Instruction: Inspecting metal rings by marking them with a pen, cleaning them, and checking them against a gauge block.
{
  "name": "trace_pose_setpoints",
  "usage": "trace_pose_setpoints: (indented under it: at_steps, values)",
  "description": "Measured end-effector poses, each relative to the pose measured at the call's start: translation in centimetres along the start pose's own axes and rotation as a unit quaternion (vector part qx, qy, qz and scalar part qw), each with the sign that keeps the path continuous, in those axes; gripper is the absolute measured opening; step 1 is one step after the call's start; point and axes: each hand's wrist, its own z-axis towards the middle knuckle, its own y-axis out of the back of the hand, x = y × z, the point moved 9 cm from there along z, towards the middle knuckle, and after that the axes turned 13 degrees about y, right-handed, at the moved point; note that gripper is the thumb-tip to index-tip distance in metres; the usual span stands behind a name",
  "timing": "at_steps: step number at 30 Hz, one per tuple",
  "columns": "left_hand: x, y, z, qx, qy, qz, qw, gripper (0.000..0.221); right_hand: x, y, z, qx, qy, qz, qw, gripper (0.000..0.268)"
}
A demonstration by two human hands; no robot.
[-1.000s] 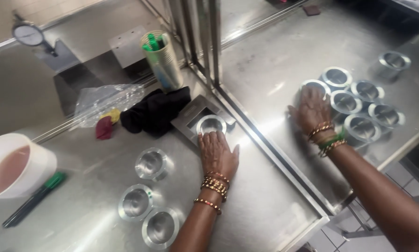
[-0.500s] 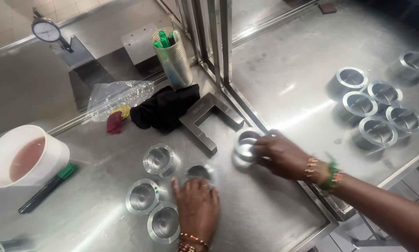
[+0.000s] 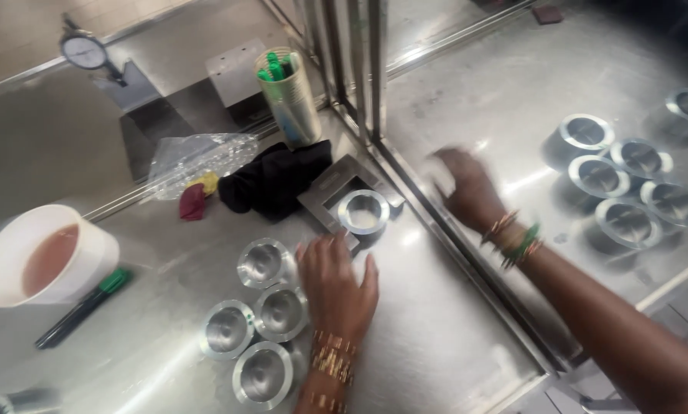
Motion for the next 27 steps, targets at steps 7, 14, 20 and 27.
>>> trace_pose_setpoints:
  at_steps: [7, 14, 20, 27]
  values:
    - [-6.4, -7.1, 0.7, 0.109, -0.049, 0.044, 0.992, 0.061, -22.7, 7.5, -11.1, 0.100, -0.335, -0.327, 0.878, 0.045]
    - [-3.7, -5.7, -7.1, 0.151, -0.112, 0.003, 0.982, 0.027, -13.1, 8.4, -9.2, 0.078, -0.454, -0.019, 0.887, 0.026]
    - [1.4, -1.6, -6.5, 0.134, -0.085, 0.063, 0.985, 0.029, 5.5, 4.0, -4.1, 0.090, 0.015, 0.173, 0.981, 0.017]
    - [6.0, -0.3, -4.0, 0.122, 0.018, 0.117, 0.986, 0.031, 11.0, -6.3, -1.3, 0.243, 0.090, 0.041, 0.965, 0.014]
